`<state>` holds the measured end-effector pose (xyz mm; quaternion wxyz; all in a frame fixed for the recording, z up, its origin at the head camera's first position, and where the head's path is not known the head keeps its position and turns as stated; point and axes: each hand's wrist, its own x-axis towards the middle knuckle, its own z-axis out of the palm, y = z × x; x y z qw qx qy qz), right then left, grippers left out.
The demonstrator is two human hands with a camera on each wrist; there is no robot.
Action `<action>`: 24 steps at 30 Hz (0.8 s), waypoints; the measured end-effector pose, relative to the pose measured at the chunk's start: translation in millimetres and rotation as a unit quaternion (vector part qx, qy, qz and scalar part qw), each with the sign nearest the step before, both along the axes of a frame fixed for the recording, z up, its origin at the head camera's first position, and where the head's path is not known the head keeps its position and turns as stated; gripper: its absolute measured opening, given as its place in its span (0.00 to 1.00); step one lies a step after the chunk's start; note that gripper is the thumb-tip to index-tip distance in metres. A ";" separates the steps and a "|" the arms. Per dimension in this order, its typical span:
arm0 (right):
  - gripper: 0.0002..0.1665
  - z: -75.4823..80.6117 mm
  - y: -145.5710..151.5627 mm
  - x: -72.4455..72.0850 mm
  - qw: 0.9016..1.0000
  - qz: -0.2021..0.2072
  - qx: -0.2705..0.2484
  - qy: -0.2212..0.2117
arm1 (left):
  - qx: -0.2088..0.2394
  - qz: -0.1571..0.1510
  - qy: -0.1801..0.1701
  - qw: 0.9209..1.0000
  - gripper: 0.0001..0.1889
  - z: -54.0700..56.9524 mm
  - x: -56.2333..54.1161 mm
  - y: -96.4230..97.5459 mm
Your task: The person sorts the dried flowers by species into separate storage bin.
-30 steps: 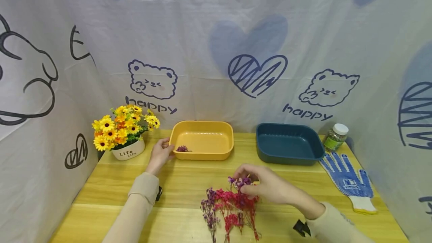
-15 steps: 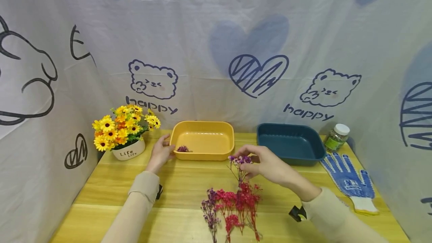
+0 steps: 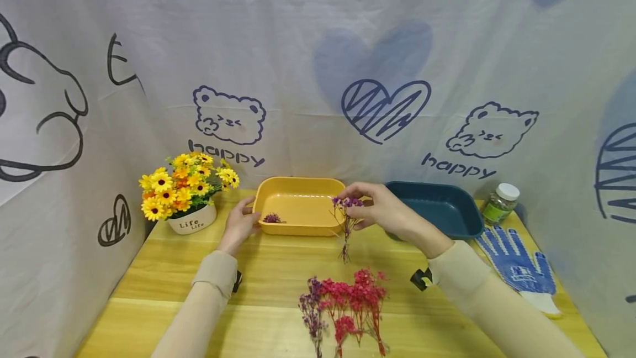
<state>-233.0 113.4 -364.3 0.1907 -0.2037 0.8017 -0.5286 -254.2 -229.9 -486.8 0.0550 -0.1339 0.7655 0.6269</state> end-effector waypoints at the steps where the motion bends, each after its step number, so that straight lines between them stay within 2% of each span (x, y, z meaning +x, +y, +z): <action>1: 0.19 0.0 -1.5 -2.9 1.000 -0.004 0.004 0.001 | -0.001 0.001 0.001 1.000 0.32 0.0 0.3 -0.2; 16: 0.20 2.7 -30.9 -46.0 0.999 -0.050 0.012 -0.012 | -0.003 0.006 0.007 1.000 0.30 -2.4 -0.4 -0.4; 24: 0.21 -5.8 -48.1 -69.0 0.997 -0.071 0.023 -0.003 | -0.003 0.009 0.009 1.000 0.30 -5.0 -1.2 -2.4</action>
